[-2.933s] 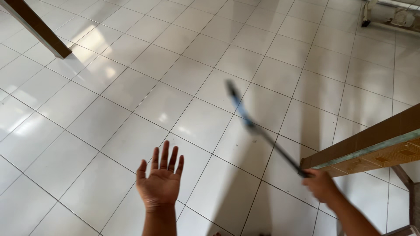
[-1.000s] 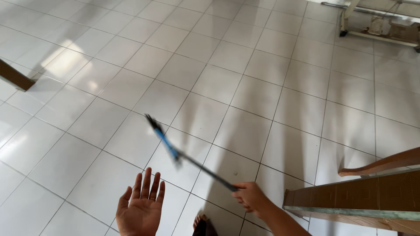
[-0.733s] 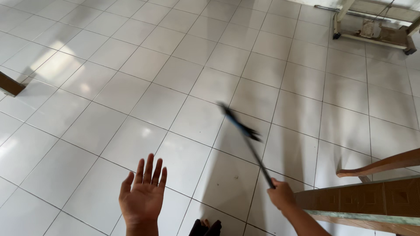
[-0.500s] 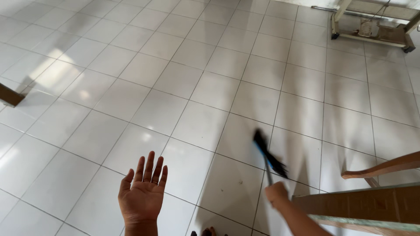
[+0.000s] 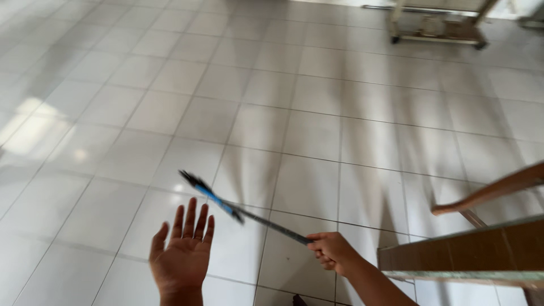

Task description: The person sweeps a white tiled floor with a long-handled broom, moving systematically across the room and along the walls. The person uses the broom to gather debris into a pile near the doorway.

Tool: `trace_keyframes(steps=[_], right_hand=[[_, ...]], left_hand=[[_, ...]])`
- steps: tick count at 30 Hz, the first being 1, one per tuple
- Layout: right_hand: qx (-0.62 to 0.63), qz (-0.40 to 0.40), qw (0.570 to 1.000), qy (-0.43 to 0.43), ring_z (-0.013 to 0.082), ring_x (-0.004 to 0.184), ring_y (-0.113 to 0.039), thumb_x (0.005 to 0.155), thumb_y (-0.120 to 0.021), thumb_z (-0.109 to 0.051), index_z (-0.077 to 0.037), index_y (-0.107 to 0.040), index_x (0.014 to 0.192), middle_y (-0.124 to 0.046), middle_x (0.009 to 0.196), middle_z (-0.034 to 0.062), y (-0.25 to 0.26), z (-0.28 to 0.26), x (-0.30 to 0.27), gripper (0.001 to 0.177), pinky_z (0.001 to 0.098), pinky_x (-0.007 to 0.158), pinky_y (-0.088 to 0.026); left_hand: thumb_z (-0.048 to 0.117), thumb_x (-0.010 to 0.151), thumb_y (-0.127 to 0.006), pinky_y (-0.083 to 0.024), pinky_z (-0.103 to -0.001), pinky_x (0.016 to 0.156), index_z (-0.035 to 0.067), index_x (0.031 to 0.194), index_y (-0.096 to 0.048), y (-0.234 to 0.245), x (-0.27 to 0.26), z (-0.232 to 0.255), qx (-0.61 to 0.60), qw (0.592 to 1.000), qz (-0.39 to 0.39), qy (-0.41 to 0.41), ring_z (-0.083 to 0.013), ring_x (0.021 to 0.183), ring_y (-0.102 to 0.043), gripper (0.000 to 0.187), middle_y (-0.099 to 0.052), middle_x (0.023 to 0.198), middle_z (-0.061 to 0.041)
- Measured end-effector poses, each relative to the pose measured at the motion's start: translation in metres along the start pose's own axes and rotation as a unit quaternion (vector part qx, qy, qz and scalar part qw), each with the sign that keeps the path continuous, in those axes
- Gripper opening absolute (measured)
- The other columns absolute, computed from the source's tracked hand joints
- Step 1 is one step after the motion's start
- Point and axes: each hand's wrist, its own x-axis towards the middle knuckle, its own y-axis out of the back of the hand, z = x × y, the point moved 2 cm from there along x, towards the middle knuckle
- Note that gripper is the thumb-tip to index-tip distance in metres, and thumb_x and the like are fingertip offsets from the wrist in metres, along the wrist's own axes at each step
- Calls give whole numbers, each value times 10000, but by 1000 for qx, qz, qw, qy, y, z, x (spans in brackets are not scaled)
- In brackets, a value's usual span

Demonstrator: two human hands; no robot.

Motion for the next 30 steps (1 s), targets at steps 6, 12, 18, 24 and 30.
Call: trace_keyframes(steps=[6,12,18,24,30], right_hand=[[-73,207,964,149,103,437,-399,866,-730,-53,-129,-718,1313,-559,648,55,87,-4,-33,454,280,361,-292],[-8,348,930,118,131,465,-404,940,-639,-64,-60,-577,1281,-513,668,67,208,1,2,346,303,376,-322],[170,359,917,30,139,473,-350,954,-594,-17,67,-599,1107,-454,683,68,307,-4,55,175,311,391,-224],[95,296,950,10,136,488,-369,957,-604,-43,26,-592,1159,-472,706,63,272,-3,127,213,299,401,-249],[-116,145,982,-24,134,504,-389,961,-614,-69,-16,-585,1211,-490,728,59,110,-12,139,257,287,411,-273]], left_hand=[[382,891,-517,-332,-518,1213,51,1563,-340,-27,18,-18,-70,997,-14,19,-373,1490,-429,770,-470,1592,-178],[391,881,-528,-326,-537,1217,59,1571,-350,-47,31,-55,-53,997,-27,57,-371,1494,-410,787,-464,1592,-174],[431,839,-585,-336,-555,1215,71,1565,-368,-45,47,-79,-78,996,25,46,-371,1465,-391,839,-455,1555,-165],[455,804,-600,-361,-563,1209,83,1573,-367,-61,72,-112,-42,998,54,16,-361,1498,-437,885,-495,1584,-148],[449,813,-597,-376,-554,1207,61,1574,-386,-86,80,-139,-52,998,38,21,-370,1451,-415,880,-461,1549,-163]])
